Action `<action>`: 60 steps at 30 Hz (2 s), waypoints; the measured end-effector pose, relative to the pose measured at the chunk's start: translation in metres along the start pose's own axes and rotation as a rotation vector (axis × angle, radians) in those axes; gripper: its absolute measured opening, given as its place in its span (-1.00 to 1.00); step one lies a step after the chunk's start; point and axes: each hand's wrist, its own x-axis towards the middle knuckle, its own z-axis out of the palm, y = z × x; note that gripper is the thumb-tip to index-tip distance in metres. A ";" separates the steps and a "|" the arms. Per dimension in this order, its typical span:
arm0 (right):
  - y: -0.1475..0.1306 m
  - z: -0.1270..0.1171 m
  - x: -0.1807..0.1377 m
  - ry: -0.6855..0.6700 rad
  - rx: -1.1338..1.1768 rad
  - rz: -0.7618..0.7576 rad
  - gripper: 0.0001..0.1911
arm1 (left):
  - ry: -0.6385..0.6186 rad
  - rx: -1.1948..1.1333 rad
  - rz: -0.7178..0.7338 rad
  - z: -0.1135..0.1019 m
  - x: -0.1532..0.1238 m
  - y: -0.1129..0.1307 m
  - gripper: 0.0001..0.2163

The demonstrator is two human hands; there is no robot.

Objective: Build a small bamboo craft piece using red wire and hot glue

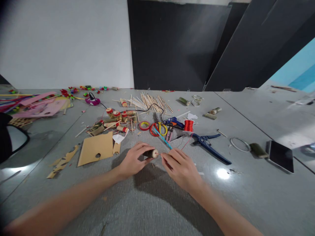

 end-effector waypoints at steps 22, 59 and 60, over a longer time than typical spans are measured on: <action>0.002 0.000 -0.001 -0.108 -0.046 -0.011 -0.85 | -0.028 0.029 0.012 -0.001 -0.001 0.001 -0.70; -0.005 0.003 0.005 -0.234 0.174 0.107 -0.61 | -0.099 0.068 0.135 -0.001 -0.004 -0.002 -0.64; -0.005 0.003 0.005 -0.224 0.158 0.102 -0.60 | -0.087 0.063 0.130 -0.001 -0.003 -0.002 -0.65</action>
